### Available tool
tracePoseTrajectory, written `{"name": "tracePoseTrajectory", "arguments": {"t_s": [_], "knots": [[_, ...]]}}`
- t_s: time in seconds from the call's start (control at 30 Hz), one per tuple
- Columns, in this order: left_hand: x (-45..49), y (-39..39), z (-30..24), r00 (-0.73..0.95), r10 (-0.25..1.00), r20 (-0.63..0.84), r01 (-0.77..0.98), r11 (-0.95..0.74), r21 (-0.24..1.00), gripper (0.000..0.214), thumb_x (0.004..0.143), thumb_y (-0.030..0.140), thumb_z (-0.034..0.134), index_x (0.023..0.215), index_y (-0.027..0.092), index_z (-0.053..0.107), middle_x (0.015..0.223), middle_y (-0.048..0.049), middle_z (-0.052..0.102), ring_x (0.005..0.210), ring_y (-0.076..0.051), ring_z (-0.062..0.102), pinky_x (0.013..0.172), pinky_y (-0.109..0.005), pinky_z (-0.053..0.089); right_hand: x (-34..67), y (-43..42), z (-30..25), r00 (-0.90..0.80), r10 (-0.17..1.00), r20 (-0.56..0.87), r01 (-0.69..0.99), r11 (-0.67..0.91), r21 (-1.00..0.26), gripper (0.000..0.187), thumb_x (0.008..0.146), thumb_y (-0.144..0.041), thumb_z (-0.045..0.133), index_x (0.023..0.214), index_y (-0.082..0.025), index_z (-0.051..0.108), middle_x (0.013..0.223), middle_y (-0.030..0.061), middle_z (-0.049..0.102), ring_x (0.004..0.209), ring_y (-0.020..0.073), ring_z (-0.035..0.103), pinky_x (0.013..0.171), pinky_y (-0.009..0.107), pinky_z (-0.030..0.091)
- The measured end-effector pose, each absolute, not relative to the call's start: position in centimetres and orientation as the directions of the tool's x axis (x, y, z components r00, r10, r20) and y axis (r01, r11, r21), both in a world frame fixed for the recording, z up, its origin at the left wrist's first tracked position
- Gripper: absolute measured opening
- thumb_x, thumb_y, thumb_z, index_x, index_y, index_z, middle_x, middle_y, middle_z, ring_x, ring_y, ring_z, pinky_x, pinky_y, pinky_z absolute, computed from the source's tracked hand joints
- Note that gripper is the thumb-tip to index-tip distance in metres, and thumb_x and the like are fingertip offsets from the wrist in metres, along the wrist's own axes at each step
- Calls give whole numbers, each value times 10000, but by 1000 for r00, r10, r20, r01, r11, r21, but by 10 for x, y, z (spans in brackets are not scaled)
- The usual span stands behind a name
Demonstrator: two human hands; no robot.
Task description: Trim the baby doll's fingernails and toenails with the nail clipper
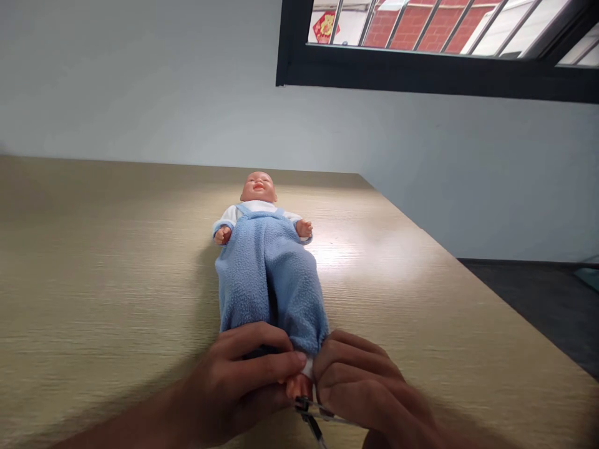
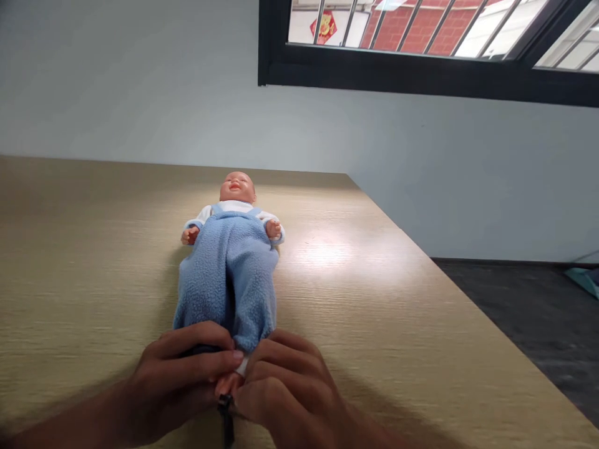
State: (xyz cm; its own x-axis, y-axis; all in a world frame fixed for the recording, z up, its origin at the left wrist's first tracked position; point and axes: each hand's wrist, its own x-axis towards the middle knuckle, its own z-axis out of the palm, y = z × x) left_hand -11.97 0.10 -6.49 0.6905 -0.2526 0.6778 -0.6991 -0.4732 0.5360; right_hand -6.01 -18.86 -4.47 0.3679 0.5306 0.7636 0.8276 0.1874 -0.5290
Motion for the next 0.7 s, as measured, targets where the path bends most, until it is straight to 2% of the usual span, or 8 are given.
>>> {"name": "tracePoseTrajectory", "arguments": {"t_s": [0.17,0.33,0.47,0.6,0.7], "knots": [[-118,0,-62,679,-228,698,-703,-473,531,228,995,272,589,1065,89,706,972,-98,668,824,-123,677,783,-177,561,-61,-196,-41,330,629,704,835,154,-529,264,1068,-323,311,965,-198,519,670,23,621,607,166,594,611,307,479],[-117,-1,-56,666,-234,708,-712,-482,511,249,998,277,581,1028,69,715,947,-107,678,810,-125,688,776,-167,565,-61,-196,-42,347,564,749,853,142,-502,261,1063,-332,331,964,-192,529,663,14,582,592,163,571,588,306,483],[-117,-2,-59,662,-236,712,-718,-473,511,230,994,263,587,1038,72,707,944,-104,677,808,-127,682,765,-174,565,-60,-195,-36,298,612,732,875,131,-466,237,1060,-342,370,982,-181,525,726,39,645,649,162,615,650,305,524],[-117,-1,-65,637,-289,714,-738,-495,459,268,1024,291,522,1062,90,694,934,-101,679,788,-144,671,736,-220,558,-60,-192,-31,277,688,671,927,-6,-376,263,1033,-388,477,866,-188,513,659,8,633,614,142,626,633,262,505],[-115,0,-68,602,-332,726,-760,-516,395,311,1047,318,460,1053,101,683,921,-95,686,793,-160,668,738,-251,542,-58,-187,-28,201,692,694,966,-23,-256,371,1044,-454,410,798,-192,506,567,-29,575,512,119,578,548,238,453]]}}
